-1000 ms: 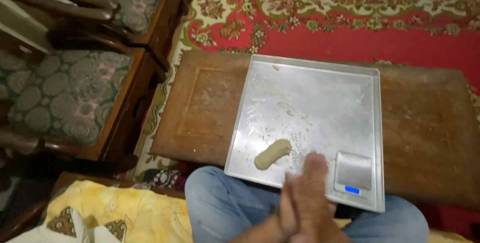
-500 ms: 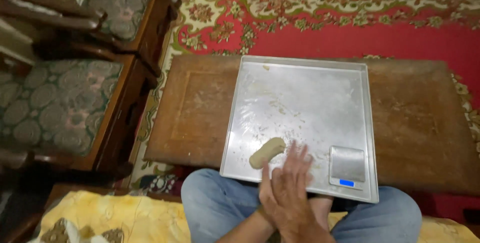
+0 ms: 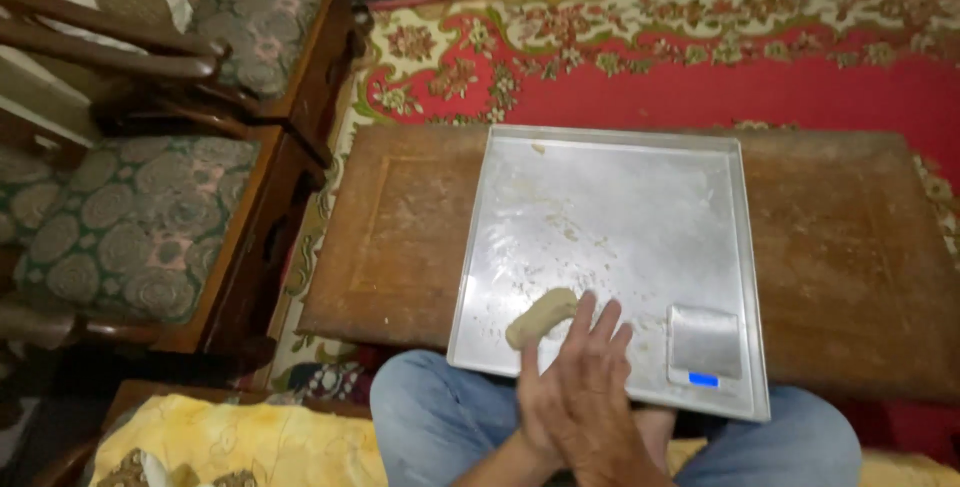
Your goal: Rolling small portions of dough and weighing them on a digital scale for consistency.
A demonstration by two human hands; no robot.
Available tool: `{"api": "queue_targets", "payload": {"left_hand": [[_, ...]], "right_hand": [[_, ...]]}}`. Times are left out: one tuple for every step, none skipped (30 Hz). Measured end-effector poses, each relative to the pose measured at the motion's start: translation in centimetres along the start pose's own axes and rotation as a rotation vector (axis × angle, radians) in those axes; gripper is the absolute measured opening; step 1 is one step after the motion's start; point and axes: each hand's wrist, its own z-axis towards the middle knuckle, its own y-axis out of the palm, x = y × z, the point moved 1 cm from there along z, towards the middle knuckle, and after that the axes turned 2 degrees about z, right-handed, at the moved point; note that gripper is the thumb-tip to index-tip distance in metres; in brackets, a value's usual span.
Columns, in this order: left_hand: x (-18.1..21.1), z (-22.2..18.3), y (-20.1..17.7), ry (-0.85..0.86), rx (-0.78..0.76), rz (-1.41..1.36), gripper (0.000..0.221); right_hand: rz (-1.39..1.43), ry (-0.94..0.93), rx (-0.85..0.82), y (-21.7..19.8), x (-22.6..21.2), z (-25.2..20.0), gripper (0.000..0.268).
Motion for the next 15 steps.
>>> {"api": "queue_targets", "payload": {"left_hand": [[-1.5,-0.6,0.6,0.005,0.012,-0.013,0.084],[-2.9,-1.1,1.4,0.04,-0.08,0.133,0.081],[-4.0,-1.7,2.3,0.061,-0.172,0.286,0.079],[-3.4,-2.3,2.5,0.052,-0.16,0.28,0.079],[-2.4,-2.2,2.6,0.024,-0.11,0.281,0.083],[-1.4,-2.1,2.7,-0.003,-0.061,0.282,0.088],[-1.3,-1.2,1.8,-0.002,-0.066,0.282,0.088],[-1.2,-0.3,0.9,0.054,-0.147,0.311,0.085],[-1.0,0.5,0.0,0.119,-0.218,0.338,0.082],[-1.9,-0.2,1.8,0.127,-0.213,0.336,0.082],[-2.8,-1.2,3.6,0.107,-0.213,0.482,0.083],[-3.7,-2.2,5.4,0.085,-0.212,0.627,0.085],[-2.7,-1.6,4.8,0.079,-0.226,0.636,0.085],[-1.5,-1.0,4.2,0.11,-0.161,0.507,0.088],[-0.9,-0.7,3.5,0.148,-0.093,0.369,0.09]], "right_hand": [[0.005,0.004,-0.017,0.6,1.9,-2.0,0.093],[-0.153,0.112,-0.231,1.3,3.9,-4.0,0.094],[-0.311,0.228,-0.436,2.1,5.7,-6.1,0.095],[-0.305,0.24,-0.445,3.8,5.1,-5.0,0.095],[-0.469,0.349,-0.638,5.8,5.3,-3.3,0.096],[-0.633,0.459,-0.831,7.7,5.5,-1.6,0.098],[-0.637,0.458,-0.827,6.2,4.4,-1.8,0.098],[-0.467,0.362,-0.595,4.7,3.1,-1.8,0.095],[-0.292,0.258,-0.373,3.1,1.6,-1.9,0.093],[-0.29,0.252,-0.38,0.8,2.1,-1.0,0.093],[-0.022,0.109,-0.036,-1.7,2.1,-0.2,0.09],[0.243,-0.031,0.31,-4.3,2.2,0.5,0.088],[0.237,-0.035,0.325,-2.0,2.4,1.5,0.088],[-0.081,0.334,-0.369,1.0,2.8,2.5,0.078],[-0.422,0.694,-1.068,3.5,3.3,2.4,0.085]]}}
